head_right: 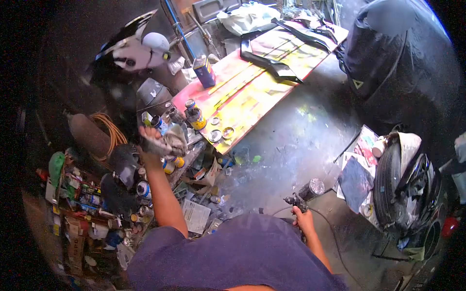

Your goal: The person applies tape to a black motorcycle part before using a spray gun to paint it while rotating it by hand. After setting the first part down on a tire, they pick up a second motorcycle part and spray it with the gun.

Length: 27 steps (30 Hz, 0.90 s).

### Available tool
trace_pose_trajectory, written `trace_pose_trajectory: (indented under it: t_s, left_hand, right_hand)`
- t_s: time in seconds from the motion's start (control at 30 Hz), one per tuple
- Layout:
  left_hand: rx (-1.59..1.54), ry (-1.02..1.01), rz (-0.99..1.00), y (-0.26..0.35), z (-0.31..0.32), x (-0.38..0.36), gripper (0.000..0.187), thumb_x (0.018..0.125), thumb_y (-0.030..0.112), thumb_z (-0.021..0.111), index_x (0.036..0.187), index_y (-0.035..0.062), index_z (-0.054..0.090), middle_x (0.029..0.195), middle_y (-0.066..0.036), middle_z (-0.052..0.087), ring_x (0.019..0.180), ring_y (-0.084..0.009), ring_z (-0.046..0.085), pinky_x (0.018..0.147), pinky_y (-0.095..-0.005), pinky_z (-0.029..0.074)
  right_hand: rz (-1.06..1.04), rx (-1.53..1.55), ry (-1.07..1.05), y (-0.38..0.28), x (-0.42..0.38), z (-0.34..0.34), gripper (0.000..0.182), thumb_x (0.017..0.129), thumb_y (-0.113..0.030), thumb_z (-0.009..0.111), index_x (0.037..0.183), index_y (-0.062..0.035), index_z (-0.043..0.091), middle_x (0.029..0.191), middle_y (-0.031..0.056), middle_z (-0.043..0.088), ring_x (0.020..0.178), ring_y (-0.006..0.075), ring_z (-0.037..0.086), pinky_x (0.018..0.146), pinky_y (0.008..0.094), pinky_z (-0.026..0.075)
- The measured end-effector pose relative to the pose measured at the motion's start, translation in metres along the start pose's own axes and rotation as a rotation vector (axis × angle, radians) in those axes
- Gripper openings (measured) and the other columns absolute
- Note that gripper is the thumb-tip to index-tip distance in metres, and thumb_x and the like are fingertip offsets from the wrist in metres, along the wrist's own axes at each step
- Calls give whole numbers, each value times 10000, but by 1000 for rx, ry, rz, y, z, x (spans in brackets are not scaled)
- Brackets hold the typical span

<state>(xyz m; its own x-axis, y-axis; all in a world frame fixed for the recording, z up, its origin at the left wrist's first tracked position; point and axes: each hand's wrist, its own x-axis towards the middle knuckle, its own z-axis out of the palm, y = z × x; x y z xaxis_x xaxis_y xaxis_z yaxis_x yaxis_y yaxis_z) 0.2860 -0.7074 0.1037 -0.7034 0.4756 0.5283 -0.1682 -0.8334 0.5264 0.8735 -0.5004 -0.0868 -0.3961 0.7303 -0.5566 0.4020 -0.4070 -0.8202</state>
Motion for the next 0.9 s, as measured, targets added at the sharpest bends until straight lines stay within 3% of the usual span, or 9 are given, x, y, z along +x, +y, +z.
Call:
trace_pose_trajectory:
  t_s: [0.07,0.1,0.17,0.2,0.23,0.4,0.47,0.6,0.9]
  left_hand:
    - [361,348,166,-14,47,49,264,1009,259,493,1087,55,642,889,-43,624,787,-219,591,720,-396,492]
    - [-22,208,67,-12,37,78,358,1017,265,488,1254,24,607,997,-79,668,872,-246,641,812,-404,537]
    - [-181,43,-45,-31,18,132,454,1045,386,408,1334,72,563,1257,-119,636,1110,-291,619,975,-448,499]
    - [25,266,37,-44,57,148,526,1053,452,345,1393,88,516,1368,-111,583,1227,-313,564,1056,-467,448]
    - [37,322,12,-55,57,164,551,1055,469,323,1412,86,493,1382,-116,573,1250,-319,550,1075,-471,436]
    - [182,556,-44,-118,35,233,620,1047,514,279,1413,56,479,1372,-145,577,1228,-340,575,1082,-470,440]
    - [230,493,-26,-142,-15,262,620,1044,507,287,1393,40,498,1337,-155,598,1193,-340,599,1057,-471,460]
    - [304,566,-28,-184,-9,301,616,1042,507,295,1395,45,496,1343,-145,598,1192,-324,601,1056,-464,454]
    - [274,569,-19,-249,-117,377,567,1060,462,275,1370,61,530,1336,-131,605,1192,-309,603,1057,-440,460]
  right_hand:
    - [-33,-28,7,-9,30,13,381,929,-386,667,927,-7,704,586,24,562,429,136,561,414,292,438]
    - [-40,-43,11,-12,39,16,386,930,-389,667,937,-5,705,582,26,559,426,137,560,411,293,439]
    - [-48,-22,-5,-28,51,23,399,931,-397,668,936,0,709,576,27,549,425,137,561,407,295,441]
    - [-62,-6,-10,-38,59,25,406,931,-401,668,936,3,712,572,28,544,425,137,561,405,296,442]
    - [-34,-38,-10,-45,67,25,413,945,-393,633,926,8,733,683,59,648,427,140,558,419,302,467]
    - [-4,-11,-13,-56,128,24,383,946,-371,646,926,2,727,665,57,639,431,129,558,400,289,459]
    - [26,-45,-16,-77,148,20,376,948,-365,646,924,3,722,676,60,646,430,127,555,402,290,451]
    - [-11,6,16,-104,207,8,376,951,-357,639,926,13,704,687,66,645,431,125,550,402,293,439]
    - [40,-44,16,-164,298,-5,379,960,-357,625,947,17,686,739,72,671,429,141,565,401,295,466]
